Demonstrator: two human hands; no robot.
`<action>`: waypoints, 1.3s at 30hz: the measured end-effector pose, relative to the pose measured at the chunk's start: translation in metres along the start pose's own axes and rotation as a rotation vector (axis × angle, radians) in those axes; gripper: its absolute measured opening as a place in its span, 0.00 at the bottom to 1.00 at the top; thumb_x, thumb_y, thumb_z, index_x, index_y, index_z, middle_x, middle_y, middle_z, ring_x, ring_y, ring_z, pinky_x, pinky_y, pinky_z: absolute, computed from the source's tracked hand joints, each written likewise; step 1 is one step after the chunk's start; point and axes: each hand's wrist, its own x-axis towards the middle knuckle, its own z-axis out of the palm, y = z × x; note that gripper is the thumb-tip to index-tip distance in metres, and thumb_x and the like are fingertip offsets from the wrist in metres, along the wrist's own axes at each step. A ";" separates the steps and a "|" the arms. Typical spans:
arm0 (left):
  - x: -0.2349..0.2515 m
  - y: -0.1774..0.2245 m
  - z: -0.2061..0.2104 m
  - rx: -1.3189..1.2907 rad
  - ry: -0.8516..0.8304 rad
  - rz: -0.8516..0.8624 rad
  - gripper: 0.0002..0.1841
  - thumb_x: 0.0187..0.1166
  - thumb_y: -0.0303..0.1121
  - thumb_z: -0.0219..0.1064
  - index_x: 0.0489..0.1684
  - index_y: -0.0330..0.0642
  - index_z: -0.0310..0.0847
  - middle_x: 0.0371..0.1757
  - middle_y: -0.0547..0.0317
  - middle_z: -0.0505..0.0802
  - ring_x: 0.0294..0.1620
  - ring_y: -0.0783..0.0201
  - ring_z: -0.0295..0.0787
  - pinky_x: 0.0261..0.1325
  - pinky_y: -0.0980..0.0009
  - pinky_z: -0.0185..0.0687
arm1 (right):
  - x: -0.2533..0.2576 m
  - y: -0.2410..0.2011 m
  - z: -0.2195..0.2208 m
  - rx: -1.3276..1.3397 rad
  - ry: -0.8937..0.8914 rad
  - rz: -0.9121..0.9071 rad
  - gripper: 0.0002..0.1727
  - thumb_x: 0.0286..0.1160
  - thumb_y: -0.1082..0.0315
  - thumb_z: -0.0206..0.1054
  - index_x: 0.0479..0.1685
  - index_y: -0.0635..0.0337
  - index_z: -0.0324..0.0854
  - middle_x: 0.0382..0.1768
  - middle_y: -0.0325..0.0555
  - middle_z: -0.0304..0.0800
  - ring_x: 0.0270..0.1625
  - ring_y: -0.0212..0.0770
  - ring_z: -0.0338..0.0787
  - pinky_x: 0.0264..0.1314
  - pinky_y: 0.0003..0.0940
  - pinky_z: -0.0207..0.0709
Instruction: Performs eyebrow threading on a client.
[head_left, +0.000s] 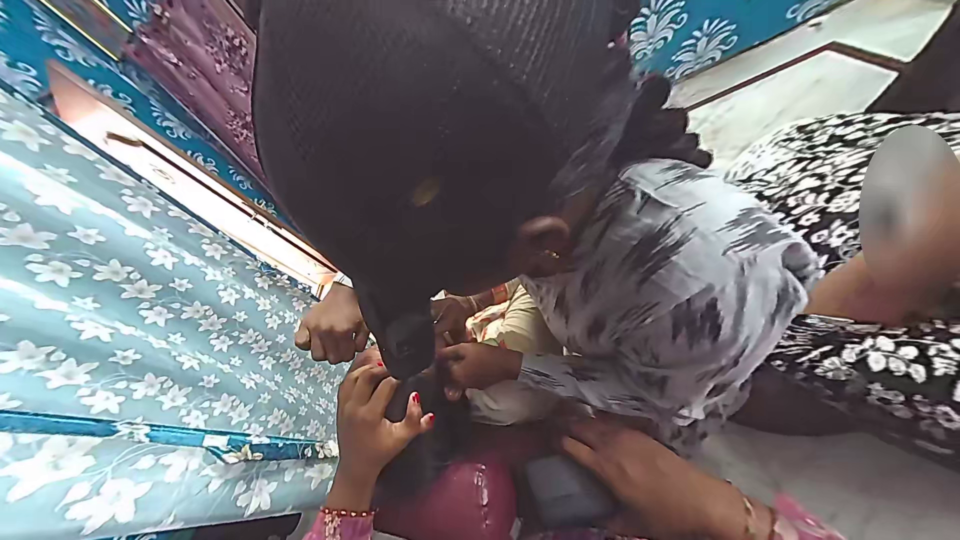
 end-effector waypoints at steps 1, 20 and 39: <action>0.000 0.000 0.000 0.000 0.000 -0.001 0.35 0.72 0.70 0.55 0.42 0.48 0.95 0.50 0.52 0.95 0.62 0.53 0.86 0.72 0.57 0.72 | 0.001 0.002 0.002 -0.011 -0.002 -0.019 0.49 0.47 0.46 0.88 0.71 0.65 0.76 0.68 0.70 0.81 0.73 0.70 0.81 0.69 0.66 0.75; -0.002 -0.003 0.001 -0.010 0.008 -0.007 0.34 0.72 0.69 0.57 0.43 0.48 0.95 0.50 0.51 0.95 0.62 0.51 0.86 0.72 0.56 0.73 | 0.000 0.008 0.009 -0.032 0.065 -0.074 0.48 0.42 0.47 0.89 0.67 0.63 0.78 0.62 0.68 0.85 0.68 0.69 0.84 0.63 0.64 0.79; -0.001 -0.004 0.001 -0.031 0.003 -0.003 0.33 0.72 0.67 0.57 0.44 0.47 0.96 0.50 0.49 0.95 0.60 0.50 0.86 0.70 0.55 0.73 | -0.002 0.002 0.000 0.009 -0.018 -0.014 0.47 0.47 0.50 0.88 0.72 0.63 0.75 0.68 0.68 0.82 0.72 0.69 0.81 0.64 0.64 0.78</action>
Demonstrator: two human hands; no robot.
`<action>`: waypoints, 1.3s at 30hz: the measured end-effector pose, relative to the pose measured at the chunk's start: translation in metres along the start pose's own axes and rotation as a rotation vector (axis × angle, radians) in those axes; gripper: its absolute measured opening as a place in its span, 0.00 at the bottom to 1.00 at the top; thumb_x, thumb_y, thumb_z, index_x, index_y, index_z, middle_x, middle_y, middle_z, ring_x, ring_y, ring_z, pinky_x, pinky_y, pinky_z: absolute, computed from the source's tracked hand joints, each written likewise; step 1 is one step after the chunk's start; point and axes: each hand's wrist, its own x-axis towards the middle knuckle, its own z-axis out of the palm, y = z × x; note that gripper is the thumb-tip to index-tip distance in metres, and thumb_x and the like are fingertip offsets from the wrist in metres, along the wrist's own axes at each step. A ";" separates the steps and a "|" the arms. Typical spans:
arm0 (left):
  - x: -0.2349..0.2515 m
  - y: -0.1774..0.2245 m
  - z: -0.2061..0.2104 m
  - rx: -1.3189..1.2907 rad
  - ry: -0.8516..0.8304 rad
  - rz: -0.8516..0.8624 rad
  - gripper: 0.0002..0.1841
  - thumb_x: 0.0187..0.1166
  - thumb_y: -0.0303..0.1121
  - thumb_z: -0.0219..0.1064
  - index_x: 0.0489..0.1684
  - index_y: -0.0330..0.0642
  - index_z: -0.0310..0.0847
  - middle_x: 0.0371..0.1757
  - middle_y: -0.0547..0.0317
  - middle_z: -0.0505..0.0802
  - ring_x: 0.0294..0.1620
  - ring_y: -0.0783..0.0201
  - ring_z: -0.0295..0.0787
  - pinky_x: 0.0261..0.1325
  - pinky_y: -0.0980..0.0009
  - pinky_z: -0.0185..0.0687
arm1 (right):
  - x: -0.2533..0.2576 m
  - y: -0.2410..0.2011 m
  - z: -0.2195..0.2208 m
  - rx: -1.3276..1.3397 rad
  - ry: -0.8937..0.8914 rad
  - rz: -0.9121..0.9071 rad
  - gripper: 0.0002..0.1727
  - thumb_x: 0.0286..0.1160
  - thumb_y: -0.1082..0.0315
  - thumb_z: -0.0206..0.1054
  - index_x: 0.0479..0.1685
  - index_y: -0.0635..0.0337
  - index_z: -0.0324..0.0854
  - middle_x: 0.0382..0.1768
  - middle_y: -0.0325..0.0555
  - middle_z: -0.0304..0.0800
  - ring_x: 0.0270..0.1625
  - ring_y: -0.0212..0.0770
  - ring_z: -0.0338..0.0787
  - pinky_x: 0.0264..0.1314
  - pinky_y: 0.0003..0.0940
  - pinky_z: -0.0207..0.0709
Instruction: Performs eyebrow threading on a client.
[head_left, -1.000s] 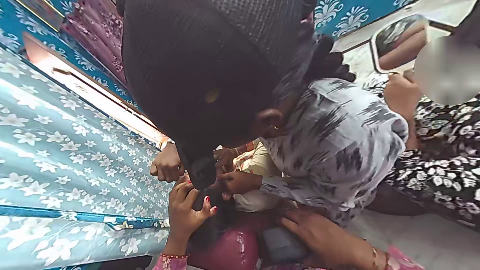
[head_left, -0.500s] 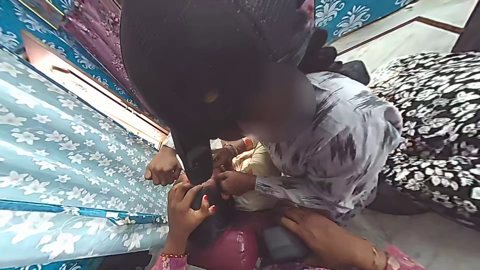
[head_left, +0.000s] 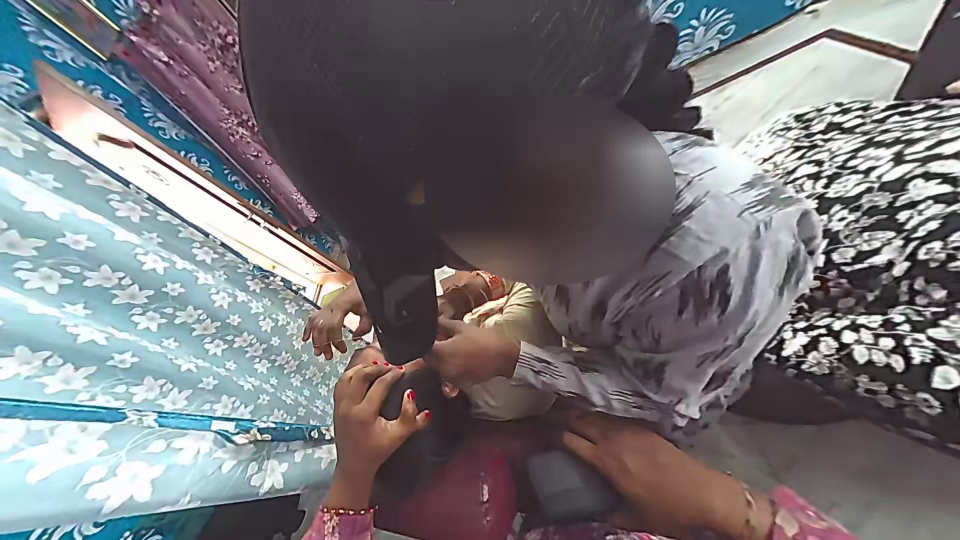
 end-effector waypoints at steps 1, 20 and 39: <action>0.000 0.000 0.000 0.001 -0.004 0.000 0.34 0.73 0.68 0.56 0.44 0.47 0.96 0.50 0.49 0.95 0.61 0.50 0.86 0.70 0.55 0.73 | 0.000 0.000 0.000 0.003 0.003 0.002 0.47 0.47 0.50 0.88 0.72 0.64 0.75 0.68 0.68 0.82 0.72 0.69 0.82 0.65 0.64 0.78; 0.000 0.001 -0.001 0.009 -0.006 -0.009 0.35 0.73 0.70 0.55 0.44 0.49 0.96 0.51 0.50 0.95 0.62 0.50 0.86 0.71 0.55 0.73 | 0.002 0.005 0.010 -0.040 0.083 -0.042 0.48 0.43 0.46 0.89 0.68 0.62 0.78 0.65 0.67 0.84 0.69 0.69 0.84 0.63 0.65 0.79; 0.000 -0.001 0.000 0.002 -0.001 0.010 0.32 0.73 0.65 0.58 0.44 0.47 0.95 0.51 0.49 0.95 0.61 0.51 0.86 0.70 0.56 0.73 | 0.002 0.004 0.006 -0.016 0.041 -0.030 0.48 0.44 0.48 0.89 0.70 0.63 0.76 0.65 0.69 0.83 0.71 0.70 0.81 0.66 0.65 0.76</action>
